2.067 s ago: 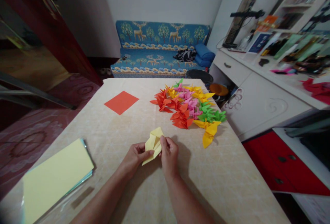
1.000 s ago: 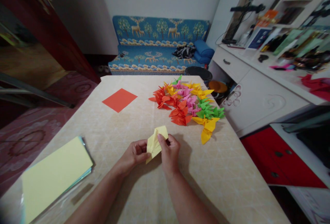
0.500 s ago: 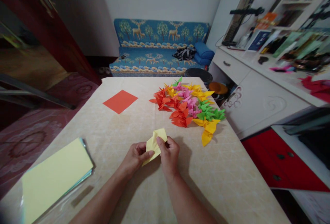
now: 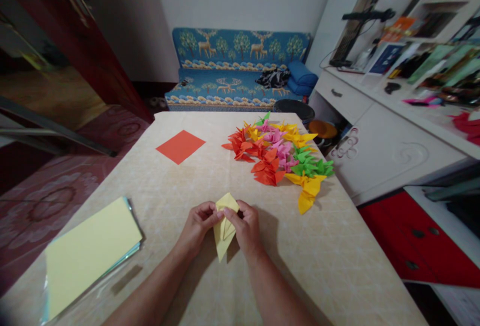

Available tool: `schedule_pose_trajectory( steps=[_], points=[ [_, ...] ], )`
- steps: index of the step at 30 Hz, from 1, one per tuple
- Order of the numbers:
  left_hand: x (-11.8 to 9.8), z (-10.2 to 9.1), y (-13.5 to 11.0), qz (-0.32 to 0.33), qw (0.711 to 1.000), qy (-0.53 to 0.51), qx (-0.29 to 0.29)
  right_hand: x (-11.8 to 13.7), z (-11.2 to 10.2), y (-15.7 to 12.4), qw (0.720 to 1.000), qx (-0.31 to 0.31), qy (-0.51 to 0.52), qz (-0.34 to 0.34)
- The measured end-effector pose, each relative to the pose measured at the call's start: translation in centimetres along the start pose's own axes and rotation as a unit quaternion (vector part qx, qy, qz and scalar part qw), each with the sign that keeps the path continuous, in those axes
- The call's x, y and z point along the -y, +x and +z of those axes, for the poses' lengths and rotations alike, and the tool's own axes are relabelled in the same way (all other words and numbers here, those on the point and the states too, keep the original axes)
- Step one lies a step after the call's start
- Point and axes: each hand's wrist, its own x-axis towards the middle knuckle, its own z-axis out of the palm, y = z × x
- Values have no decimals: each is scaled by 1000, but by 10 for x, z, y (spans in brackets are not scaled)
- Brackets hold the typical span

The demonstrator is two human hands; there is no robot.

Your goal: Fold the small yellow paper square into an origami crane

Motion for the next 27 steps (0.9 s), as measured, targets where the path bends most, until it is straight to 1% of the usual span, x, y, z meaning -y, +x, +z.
schedule_pose_trajectory(
  steps=[4, 6, 9, 11, 13, 15, 16, 18, 20, 23, 25, 27],
  points=[
    [3, -3, -1, -12, 1000, 6, -14, 2, -1, -1, 1000, 25, 14, 5],
    [6, -4, -1, -9, 1000, 13, -22, 3, 0, -1, 999, 32, 17, 6],
    [9, -3, -1, 9, 999, 13, -35, 2, 0, -1, 999, 33, 19, 7],
    [10, -2, -1, 15, 999, 14, -37, 0, 0, 1, 999, 23, 22, 7],
    [9, 0, -2, 20, 999, 40, -18, -3, -1, 3, 1000, -10, 24, -5],
    [8, 2, -2, 29, 996, 80, 16, -5, -2, 6, 998, -48, 18, -24],
    [7, 3, -2, 33, 994, 95, 35, -6, -3, 7, 997, -63, 13, -33],
    [7, 4, -1, 28, 993, 99, 49, -6, -3, 9, 996, -77, 1, -40],
    [8, 4, 1, 21, 995, 94, 36, -5, -3, 10, 996, -75, -7, -41],
    [11, 2, 5, 23, 995, 91, 14, -1, 0, 11, 998, -47, 2, -43],
    [13, 0, 6, 25, 996, 90, 15, 1, 1, 11, 998, -38, 12, -49],
    [13, -1, 6, 26, 995, 89, 28, 1, 1, 11, 998, -41, 9, -47]
  ],
)
